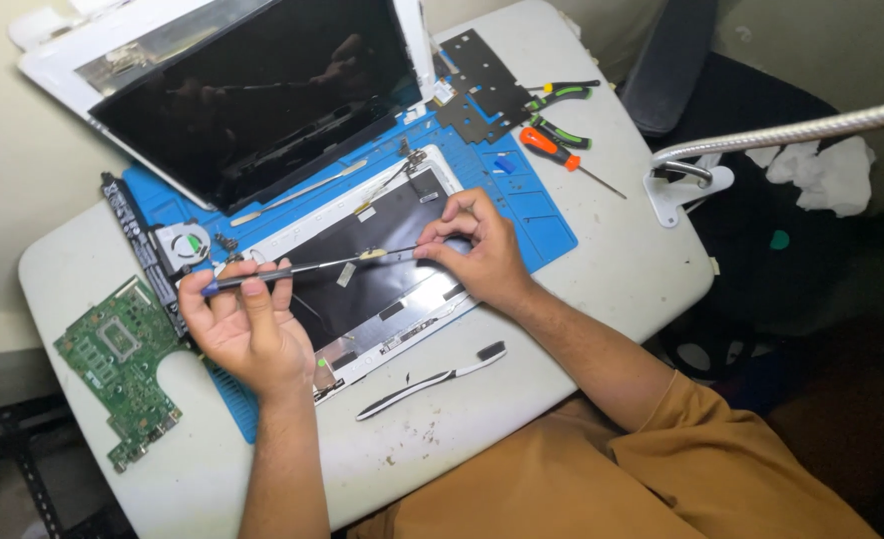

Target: Routing and connecting internal cables within a laptop screen assembly using a screwdriver.

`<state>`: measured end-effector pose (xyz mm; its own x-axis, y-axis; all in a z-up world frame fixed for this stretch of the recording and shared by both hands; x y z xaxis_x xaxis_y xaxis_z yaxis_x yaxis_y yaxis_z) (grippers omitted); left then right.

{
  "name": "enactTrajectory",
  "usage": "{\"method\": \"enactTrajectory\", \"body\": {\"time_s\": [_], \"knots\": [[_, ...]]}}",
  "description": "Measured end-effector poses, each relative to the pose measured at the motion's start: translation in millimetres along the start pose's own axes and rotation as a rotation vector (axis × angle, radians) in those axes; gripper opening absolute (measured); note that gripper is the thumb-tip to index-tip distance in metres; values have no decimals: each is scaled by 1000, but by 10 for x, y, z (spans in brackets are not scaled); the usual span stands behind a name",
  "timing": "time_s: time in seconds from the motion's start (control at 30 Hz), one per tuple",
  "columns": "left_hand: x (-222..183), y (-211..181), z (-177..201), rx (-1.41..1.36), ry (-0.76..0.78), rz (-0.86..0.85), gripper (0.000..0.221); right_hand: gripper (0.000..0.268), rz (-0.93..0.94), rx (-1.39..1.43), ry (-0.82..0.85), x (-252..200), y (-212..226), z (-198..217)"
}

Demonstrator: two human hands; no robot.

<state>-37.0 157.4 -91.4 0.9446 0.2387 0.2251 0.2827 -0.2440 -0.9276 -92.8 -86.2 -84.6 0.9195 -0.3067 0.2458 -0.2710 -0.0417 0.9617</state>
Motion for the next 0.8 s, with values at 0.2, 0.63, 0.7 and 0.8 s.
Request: {"method": "enactTrajectory", "body": {"time_s": [0.2, 0.63, 0.7, 0.8], "knots": [[18, -157, -53, 43, 42, 38, 37, 53, -153, 212, -44, -41, -42, -59], [305, -824, -923, 383, 322, -231, 29, 38, -96, -149, 241, 420, 470, 58], [345, -990, -1205, 407, 469, -390, 26, 20, 14, -261, 193, 549, 432, 85], [399, -1028, -1472, 420, 522, -467, 24, 39, 116, -345, 253, 719, 579, 152]]}}
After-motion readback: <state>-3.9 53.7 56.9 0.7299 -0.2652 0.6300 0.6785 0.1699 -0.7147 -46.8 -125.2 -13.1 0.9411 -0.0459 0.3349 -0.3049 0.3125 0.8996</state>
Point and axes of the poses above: each hand's wrist, its own x-axis towards the middle knuckle, its own z-axis out of the back of the hand, y = z × x, the point moved 2 cm from there along x, towards the middle knuckle, and after that the axes turned 10 degrees about x, right-handed, at the moved point
